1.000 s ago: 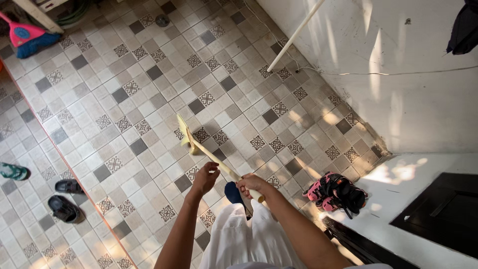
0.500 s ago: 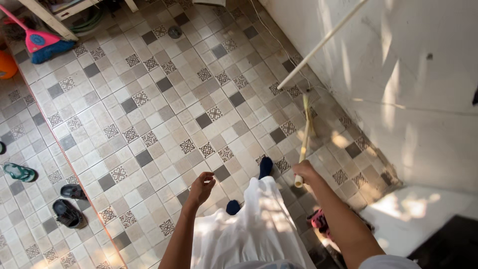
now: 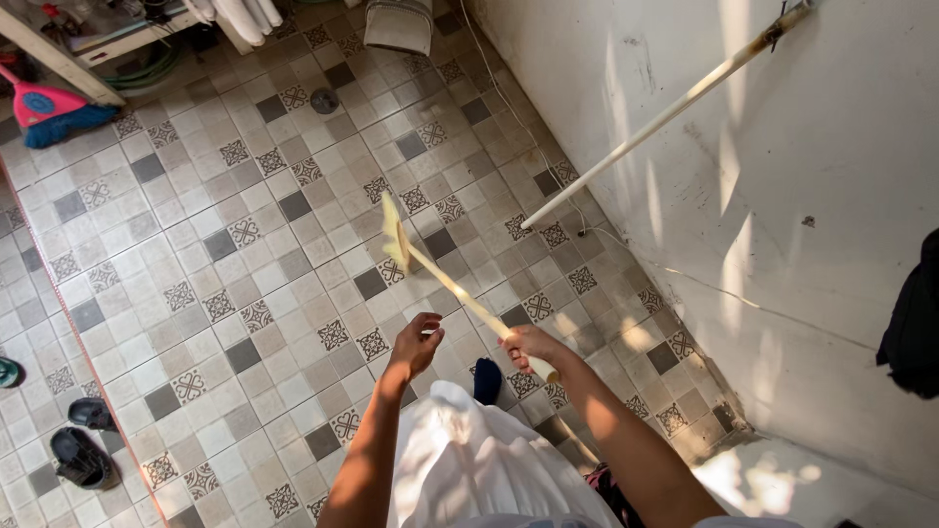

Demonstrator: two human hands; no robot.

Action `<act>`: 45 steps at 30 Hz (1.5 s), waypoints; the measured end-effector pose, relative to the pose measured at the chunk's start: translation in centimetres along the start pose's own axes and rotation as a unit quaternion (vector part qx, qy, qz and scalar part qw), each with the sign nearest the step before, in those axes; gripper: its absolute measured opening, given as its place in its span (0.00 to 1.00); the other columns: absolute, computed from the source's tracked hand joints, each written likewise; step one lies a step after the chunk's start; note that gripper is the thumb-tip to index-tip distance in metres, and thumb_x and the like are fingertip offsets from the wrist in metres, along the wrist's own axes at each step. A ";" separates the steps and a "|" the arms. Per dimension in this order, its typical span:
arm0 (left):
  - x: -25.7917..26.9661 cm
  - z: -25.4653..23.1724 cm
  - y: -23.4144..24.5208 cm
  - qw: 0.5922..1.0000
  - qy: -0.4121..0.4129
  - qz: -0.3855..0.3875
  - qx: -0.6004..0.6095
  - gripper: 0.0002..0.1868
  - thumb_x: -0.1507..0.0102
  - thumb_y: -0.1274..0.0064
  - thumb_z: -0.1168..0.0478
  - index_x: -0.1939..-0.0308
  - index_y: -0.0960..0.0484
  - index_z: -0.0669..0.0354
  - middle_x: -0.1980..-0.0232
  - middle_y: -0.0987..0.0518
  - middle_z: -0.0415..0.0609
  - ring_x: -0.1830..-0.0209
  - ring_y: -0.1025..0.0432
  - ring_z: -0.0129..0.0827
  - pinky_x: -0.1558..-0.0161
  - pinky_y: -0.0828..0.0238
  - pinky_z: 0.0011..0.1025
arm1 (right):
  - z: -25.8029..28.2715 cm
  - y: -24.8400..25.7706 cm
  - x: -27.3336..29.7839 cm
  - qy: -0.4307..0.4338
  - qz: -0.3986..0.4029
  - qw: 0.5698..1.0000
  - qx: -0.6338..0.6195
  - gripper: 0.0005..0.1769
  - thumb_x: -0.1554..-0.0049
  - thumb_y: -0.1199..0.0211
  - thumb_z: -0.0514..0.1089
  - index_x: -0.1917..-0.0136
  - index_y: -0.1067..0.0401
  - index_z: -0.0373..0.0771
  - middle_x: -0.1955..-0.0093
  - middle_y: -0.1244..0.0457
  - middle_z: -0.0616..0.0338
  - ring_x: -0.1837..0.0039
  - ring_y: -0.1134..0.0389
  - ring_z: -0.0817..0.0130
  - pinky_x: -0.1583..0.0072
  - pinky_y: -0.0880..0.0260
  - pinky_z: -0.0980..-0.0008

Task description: The person sweeps debris from the floor using a broom and dustpan, moves roller skates and flip-flops aside, and tidies the area by placing items back onto a shelf.

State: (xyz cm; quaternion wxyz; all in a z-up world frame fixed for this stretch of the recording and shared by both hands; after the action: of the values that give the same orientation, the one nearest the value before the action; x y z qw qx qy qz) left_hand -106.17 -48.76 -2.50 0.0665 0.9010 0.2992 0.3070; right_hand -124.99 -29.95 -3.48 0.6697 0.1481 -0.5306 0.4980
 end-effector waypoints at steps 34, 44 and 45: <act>-30.0 -2.9 18.2 0.997 0.065 -0.035 0.010 0.19 0.35 0.44 0.58 0.43 0.22 0.61 0.45 0.16 0.54 0.46 0.21 0.39 0.46 0.25 0.34 | 26.6 7.3 -22.5 -0.033 -0.259 0.935 0.240 0.25 0.46 0.42 0.34 0.37 0.45 0.25 0.61 0.35 0.46 0.67 0.29 0.57 0.69 0.28 0.59; -36.7 -12.4 16.2 0.998 0.052 -0.045 0.016 0.19 0.35 0.45 0.58 0.42 0.22 0.58 0.46 0.17 0.51 0.52 0.20 0.40 0.50 0.24 0.35 | 39.2 3.8 -16.3 -0.003 -0.025 0.995 0.099 0.13 0.46 0.39 0.36 0.50 0.38 0.29 0.71 0.43 0.57 0.76 0.43 0.70 0.76 0.41 0.66; -37.3 -12.7 16.4 0.997 0.054 -0.057 0.017 0.19 0.36 0.45 0.58 0.42 0.22 0.58 0.46 0.17 0.51 0.52 0.21 0.40 0.50 0.24 0.35 | 40.4 4.8 -15.7 -0.004 -0.067 0.988 0.138 0.14 0.46 0.41 0.35 0.47 0.39 0.31 0.71 0.42 0.56 0.75 0.42 0.69 0.75 0.40 0.65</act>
State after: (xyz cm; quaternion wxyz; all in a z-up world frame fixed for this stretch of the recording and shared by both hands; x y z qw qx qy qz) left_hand -129.13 -84.48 -6.44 0.0523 0.8654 0.3583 0.3462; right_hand -150.82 -65.14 -2.67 0.6722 0.2766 -0.4485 0.5200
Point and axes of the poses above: each hand's wrist, its own x-axis away from the middle knuckle, its own y-axis out of the back of the hand, z = x × y, the point moved 6 cm from there along -x, towards the middle knuckle
